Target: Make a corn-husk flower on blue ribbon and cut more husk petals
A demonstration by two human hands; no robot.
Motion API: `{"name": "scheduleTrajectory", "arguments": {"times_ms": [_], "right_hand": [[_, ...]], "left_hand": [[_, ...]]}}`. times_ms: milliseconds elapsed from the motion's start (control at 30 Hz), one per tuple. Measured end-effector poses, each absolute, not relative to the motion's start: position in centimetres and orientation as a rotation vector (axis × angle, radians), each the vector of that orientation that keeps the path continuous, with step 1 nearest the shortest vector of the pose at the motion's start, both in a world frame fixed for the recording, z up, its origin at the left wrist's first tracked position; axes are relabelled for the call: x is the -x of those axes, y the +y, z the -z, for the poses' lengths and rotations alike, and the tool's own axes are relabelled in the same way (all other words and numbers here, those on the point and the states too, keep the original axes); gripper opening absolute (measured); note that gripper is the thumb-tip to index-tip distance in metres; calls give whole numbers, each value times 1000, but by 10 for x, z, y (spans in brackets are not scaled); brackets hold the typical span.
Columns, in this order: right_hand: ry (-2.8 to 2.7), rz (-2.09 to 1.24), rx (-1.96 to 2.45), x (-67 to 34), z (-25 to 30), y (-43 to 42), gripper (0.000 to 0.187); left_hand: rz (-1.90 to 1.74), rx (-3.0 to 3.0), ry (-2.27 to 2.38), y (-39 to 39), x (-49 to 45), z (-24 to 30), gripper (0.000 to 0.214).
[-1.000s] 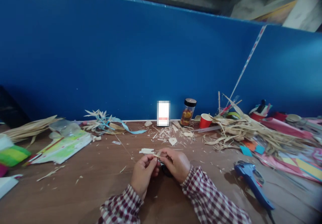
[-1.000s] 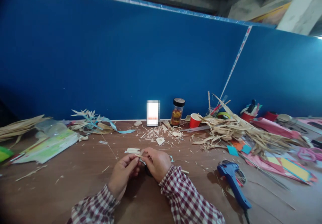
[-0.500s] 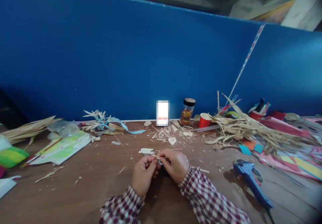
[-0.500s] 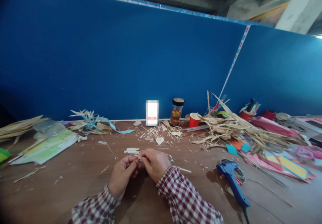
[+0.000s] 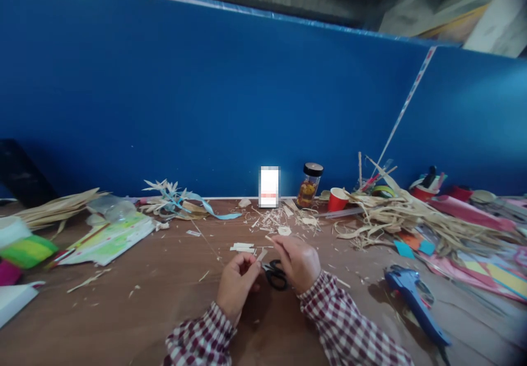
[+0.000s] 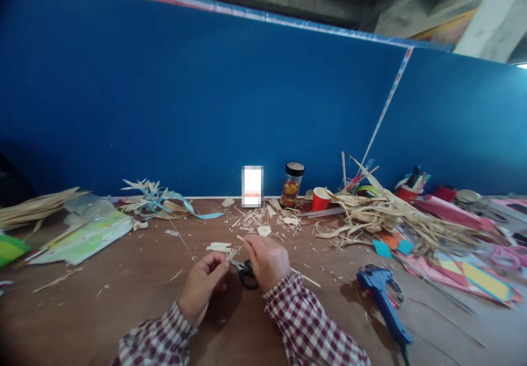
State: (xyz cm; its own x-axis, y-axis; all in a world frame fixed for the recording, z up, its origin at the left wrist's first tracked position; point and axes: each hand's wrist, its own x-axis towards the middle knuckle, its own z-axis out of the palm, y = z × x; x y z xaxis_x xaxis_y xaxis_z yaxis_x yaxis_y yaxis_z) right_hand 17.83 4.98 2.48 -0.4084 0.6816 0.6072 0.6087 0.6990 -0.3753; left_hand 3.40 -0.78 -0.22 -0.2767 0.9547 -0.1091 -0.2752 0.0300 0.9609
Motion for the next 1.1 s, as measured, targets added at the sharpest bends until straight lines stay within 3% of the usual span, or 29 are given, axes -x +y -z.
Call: {"name": "scheduleTrajectory", "arguments": {"times_ms": [367,700,967,1100], "right_hand": [[-2208,-259,847,-172,-28,38,21],[-2301,-314,970,-167,-21,35,21],[-2173,-377,928,-168,-24,35,18],[-2045,-466,873,-166,-22,36,15]], "left_hand": [[-1345,-831,1210,-7,-33,4,29],[-1493,-701,1213,-8,-33,-1,29],[-1490,-634,1220,-7,-33,-2,28],[-1499,-639,1241,-6,-30,1,38]]}}
